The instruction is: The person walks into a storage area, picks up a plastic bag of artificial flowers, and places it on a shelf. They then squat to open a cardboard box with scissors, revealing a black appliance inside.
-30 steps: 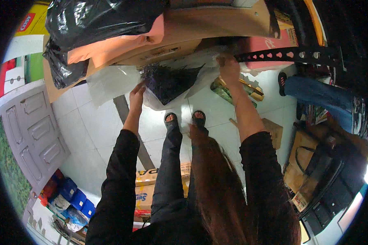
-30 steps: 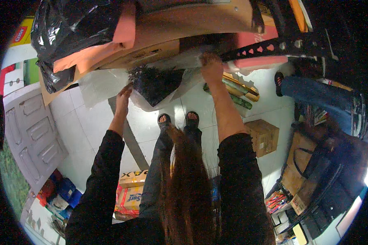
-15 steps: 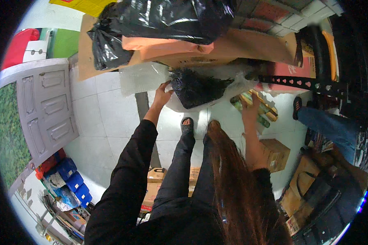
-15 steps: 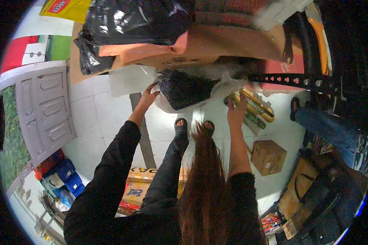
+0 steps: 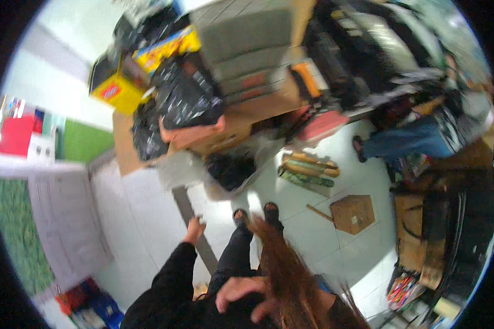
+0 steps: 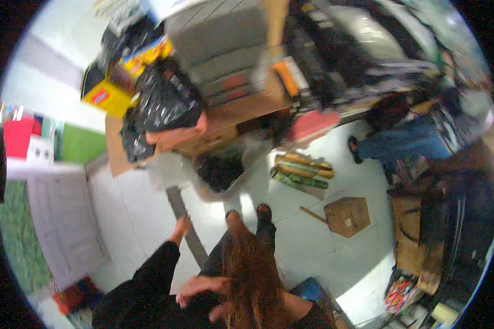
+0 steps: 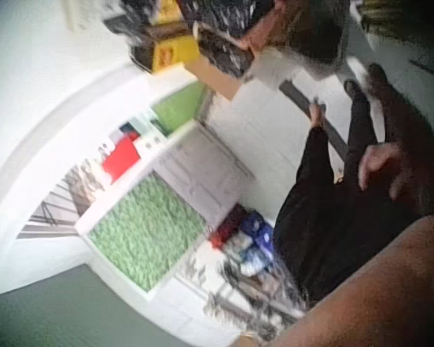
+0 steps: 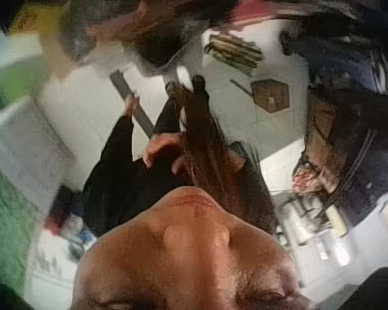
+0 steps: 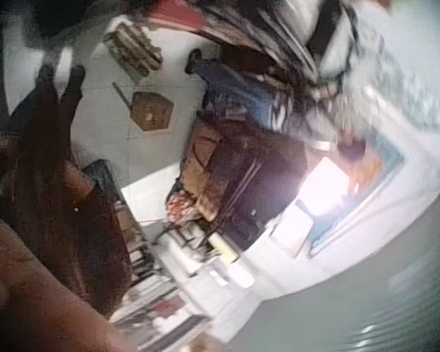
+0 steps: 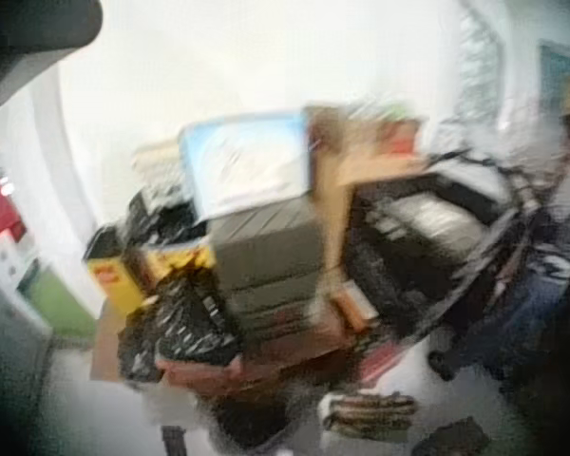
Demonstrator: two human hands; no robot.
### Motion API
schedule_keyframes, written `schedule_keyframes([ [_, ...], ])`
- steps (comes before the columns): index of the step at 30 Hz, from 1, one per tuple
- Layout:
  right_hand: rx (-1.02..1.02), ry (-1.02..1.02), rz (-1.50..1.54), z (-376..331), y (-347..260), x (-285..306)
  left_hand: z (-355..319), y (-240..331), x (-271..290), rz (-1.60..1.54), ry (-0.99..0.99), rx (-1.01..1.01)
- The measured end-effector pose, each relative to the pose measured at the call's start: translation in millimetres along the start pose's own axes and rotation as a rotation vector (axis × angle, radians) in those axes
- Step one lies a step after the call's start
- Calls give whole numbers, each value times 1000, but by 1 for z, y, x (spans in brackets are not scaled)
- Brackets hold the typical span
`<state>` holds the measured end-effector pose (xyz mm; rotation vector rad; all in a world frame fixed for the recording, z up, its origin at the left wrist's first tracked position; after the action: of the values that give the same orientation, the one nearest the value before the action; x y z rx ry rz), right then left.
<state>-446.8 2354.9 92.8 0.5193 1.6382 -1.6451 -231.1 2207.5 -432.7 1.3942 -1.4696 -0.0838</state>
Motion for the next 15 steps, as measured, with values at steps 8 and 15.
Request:
schedule_keyframes([
  [8, 464, 26, -528, -162, -101, -90, 2, 159, -11, 211, -297, -293],
  [15, 801, -558, -1302, -309, -107, -258, 63, 257, 5, 375, -396, -547],
])
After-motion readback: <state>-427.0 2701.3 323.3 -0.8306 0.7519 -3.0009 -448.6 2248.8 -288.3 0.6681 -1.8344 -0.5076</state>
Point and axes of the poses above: each hand's wrist, its own z-axis towards the middle knuckle, its own x-axis out of the back of the hand, y = z × x, the point moved 8 cm from there along z, towards the middle knuckle, and after that the axes turned 15 degrees about -x, right-handed, at the moved point
